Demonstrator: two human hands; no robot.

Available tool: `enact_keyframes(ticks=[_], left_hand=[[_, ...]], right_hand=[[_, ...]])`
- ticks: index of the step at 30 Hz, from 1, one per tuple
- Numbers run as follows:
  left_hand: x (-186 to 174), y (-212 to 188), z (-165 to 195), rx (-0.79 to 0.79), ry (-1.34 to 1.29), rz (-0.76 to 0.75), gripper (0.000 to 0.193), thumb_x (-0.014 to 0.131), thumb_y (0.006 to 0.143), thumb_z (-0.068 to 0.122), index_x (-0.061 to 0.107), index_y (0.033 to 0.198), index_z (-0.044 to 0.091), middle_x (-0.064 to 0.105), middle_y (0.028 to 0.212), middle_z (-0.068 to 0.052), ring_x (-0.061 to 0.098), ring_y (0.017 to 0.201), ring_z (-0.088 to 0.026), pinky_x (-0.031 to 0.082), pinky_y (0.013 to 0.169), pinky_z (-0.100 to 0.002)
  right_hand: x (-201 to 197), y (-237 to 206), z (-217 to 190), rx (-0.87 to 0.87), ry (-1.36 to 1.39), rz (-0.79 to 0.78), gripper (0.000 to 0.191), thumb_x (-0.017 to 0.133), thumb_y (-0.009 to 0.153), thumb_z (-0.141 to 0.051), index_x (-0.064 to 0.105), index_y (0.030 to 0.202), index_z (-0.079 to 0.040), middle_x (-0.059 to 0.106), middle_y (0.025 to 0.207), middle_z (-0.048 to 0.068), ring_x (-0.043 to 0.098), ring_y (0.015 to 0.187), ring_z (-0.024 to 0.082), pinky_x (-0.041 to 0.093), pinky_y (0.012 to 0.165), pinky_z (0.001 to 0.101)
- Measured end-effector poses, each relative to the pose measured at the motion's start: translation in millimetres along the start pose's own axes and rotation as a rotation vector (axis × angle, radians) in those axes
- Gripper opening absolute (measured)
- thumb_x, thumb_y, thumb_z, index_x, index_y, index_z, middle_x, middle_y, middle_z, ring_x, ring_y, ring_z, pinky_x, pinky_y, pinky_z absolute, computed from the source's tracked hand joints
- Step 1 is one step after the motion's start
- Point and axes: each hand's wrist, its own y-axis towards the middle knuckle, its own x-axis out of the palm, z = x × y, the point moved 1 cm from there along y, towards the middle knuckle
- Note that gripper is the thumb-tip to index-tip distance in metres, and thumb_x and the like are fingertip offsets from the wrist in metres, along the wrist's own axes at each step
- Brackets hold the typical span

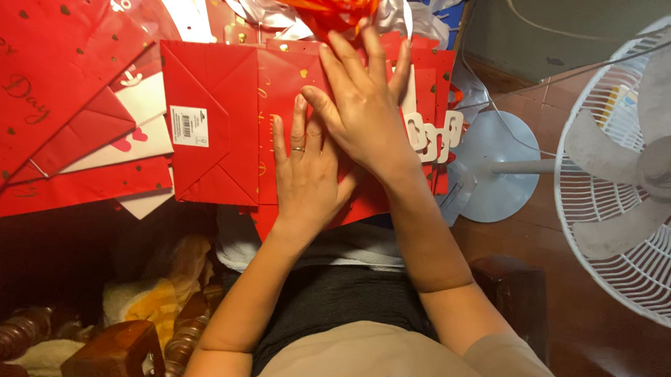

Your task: The person ties red and white ribbons onto Valentine's Day gift bags, threading the ribbon through the bag's handle and tying a knot. The person handles multiple red gift bags and ribbons, stacking finished bags as they work.

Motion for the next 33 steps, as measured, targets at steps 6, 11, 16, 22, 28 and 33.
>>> enact_keyframes(ticks=[6, 11, 16, 22, 28, 33], left_hand=[[2.2, 1.2, 0.5, -0.005, 0.006, -0.023, 0.080, 0.067, 0.093, 0.050, 0.045, 0.151, 0.000, 0.032, 0.163, -0.020, 0.016, 0.157, -0.037, 0.008, 0.126, -0.061], [-16.1, -0.8, -2.2, -0.020, -0.341, 0.103, 0.062, 0.054, 0.108, 0.040, 0.047, 0.154, 0.000, 0.044, 0.161, -0.018, 0.030, 0.156, -0.034, 0.010, 0.129, -0.056], [-37.8, -8.2, -8.3, -0.113, -0.777, 0.156, 0.044, 0.045, 0.113, 0.036, 0.066, 0.133, 0.004, 0.070, 0.130, -0.010, 0.060, 0.134, -0.028, 0.023, 0.131, -0.051], [-41.8, -5.9, -17.1, -0.304, -1.457, 0.237, 0.026, 0.066, 0.108, 0.022, 0.072, 0.119, -0.001, 0.075, 0.111, -0.013, 0.071, 0.106, -0.020, 0.055, 0.101, -0.038], [-51.7, -5.2, -30.3, -0.386, -1.405, 0.217, 0.030, 0.063, 0.108, 0.023, 0.071, 0.124, -0.001, 0.079, 0.098, -0.011, 0.073, 0.093, -0.015, 0.058, 0.095, -0.031], [-48.9, -7.3, -12.0, -0.335, -1.205, 0.059, 0.029, 0.066, 0.104, 0.021, 0.072, 0.125, 0.002, 0.079, 0.093, -0.006, 0.070, 0.083, -0.010, 0.056, 0.080, -0.028]], right_hand=[[-10.1, -15.2, 2.4, 0.063, 0.233, -0.051, 0.047, 0.059, 0.109, -0.034, 0.060, 0.143, -0.002, 0.057, 0.148, 0.007, 0.034, 0.152, 0.029, 0.000, 0.125, 0.0609], [-43.7, -46.4, -8.4, 0.000, 0.493, -0.030, 0.031, 0.062, 0.106, -0.024, 0.068, 0.131, -0.005, 0.066, 0.133, 0.007, 0.051, 0.144, 0.028, 0.010, 0.131, 0.0543], [-54.5, -69.5, -27.0, 0.027, 0.657, -0.022, 0.018, 0.068, 0.101, -0.017, 0.075, 0.114, -0.006, 0.072, 0.117, 0.006, 0.060, 0.134, 0.024, 0.016, 0.132, 0.0510], [-60.2, -82.4, -16.4, 0.017, 0.812, -0.137, 0.014, 0.065, 0.099, -0.009, 0.077, 0.105, -0.005, 0.076, 0.108, 0.006, 0.069, 0.121, 0.026, 0.022, 0.132, 0.0511], [-92.6, -91.1, -12.8, -0.001, 1.026, -0.495, 0.014, 0.061, 0.094, -0.004, 0.075, 0.098, -0.003, 0.078, 0.105, 0.008, 0.077, 0.106, 0.023, 0.053, 0.114, 0.0433], [-80.3, -84.7, -22.2, 0.182, 0.788, -0.047, 0.014, 0.068, 0.094, 0.001, 0.071, 0.108, 0.001, 0.071, 0.114, 0.012, 0.071, 0.104, 0.021, 0.058, 0.091, 0.0331]])
